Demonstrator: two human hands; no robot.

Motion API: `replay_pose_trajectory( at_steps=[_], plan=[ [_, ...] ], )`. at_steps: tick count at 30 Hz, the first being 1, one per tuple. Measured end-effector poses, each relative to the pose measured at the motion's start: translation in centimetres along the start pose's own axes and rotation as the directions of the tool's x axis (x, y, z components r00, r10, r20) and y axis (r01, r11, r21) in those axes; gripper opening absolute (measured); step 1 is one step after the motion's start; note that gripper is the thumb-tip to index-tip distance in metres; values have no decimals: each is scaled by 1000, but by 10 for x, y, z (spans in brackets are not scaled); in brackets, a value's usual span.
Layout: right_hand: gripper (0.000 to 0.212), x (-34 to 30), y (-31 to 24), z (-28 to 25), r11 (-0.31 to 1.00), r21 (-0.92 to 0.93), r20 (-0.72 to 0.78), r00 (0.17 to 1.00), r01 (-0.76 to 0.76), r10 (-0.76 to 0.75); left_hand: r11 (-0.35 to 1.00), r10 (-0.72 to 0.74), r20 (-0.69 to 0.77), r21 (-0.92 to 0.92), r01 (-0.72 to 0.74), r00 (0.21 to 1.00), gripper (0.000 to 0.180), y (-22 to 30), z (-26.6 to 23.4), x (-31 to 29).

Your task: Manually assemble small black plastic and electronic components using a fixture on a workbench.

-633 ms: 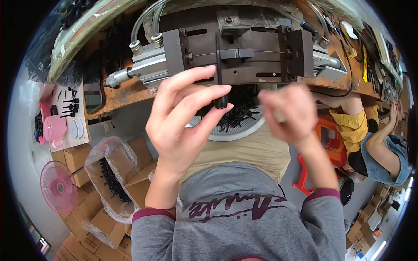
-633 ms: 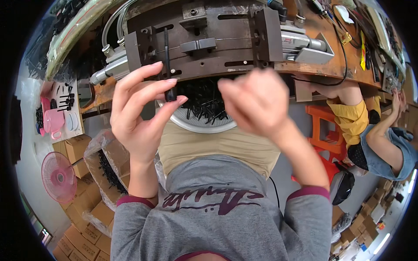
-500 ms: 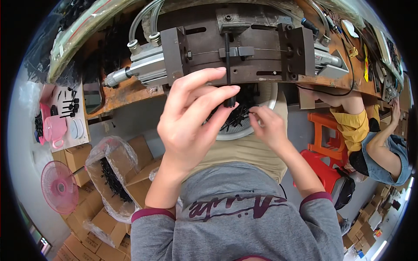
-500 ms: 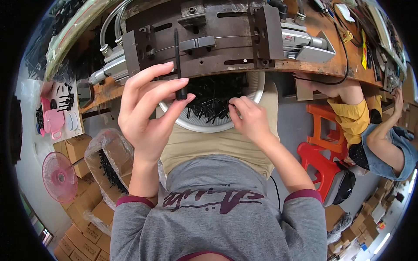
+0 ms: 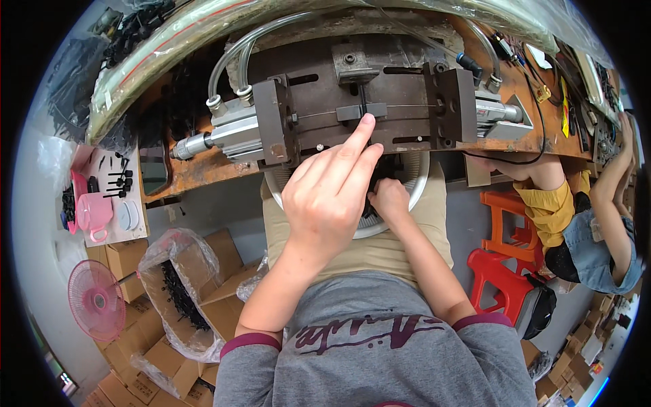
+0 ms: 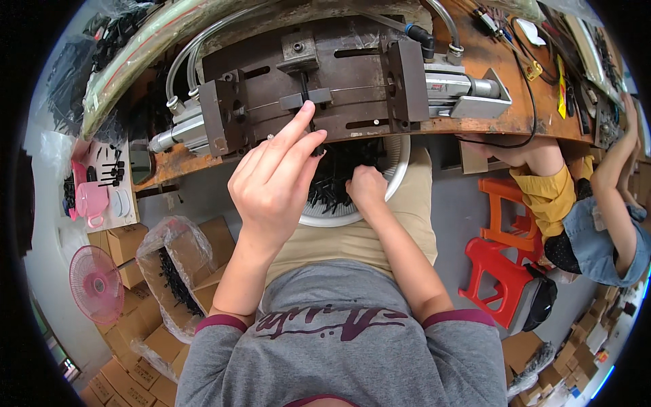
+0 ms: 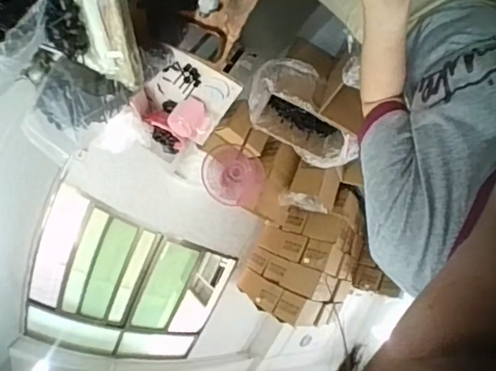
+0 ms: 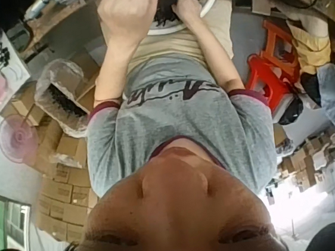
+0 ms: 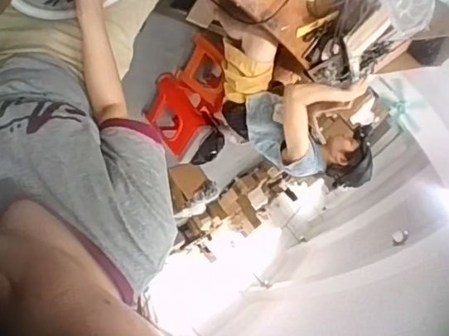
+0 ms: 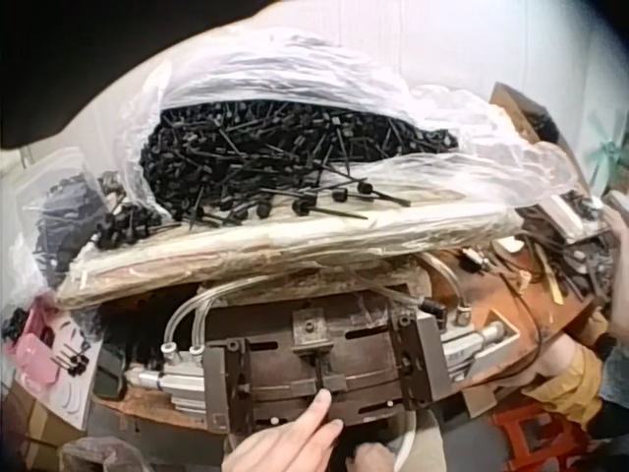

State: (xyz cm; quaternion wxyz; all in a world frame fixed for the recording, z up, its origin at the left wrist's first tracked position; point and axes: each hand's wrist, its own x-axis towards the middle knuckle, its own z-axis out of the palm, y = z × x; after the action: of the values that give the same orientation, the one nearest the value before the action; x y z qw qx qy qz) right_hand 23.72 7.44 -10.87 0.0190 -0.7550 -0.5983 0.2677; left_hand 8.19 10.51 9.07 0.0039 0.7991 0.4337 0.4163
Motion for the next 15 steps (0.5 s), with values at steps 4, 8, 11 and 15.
replay_pose_trajectory(
  at_steps=[4,8,11,15],
  plan=[
    [22,-2,8,-2,992,114,3,999,-46,46,997,-4,22,72,3,1000,28,1,-1,1],
    [23,-10,8,-21,970,234,26,998,-57,52,997,-24,65,69,19,998,28,1,-6,6],
    [23,-16,10,-38,949,313,13,999,26,-31,998,-32,82,61,27,996,28,0,-7,8],
    [14,-32,8,-69,702,703,234,969,-114,-77,998,-25,120,58,18,992,17,-1,-7,7]
  ],
)
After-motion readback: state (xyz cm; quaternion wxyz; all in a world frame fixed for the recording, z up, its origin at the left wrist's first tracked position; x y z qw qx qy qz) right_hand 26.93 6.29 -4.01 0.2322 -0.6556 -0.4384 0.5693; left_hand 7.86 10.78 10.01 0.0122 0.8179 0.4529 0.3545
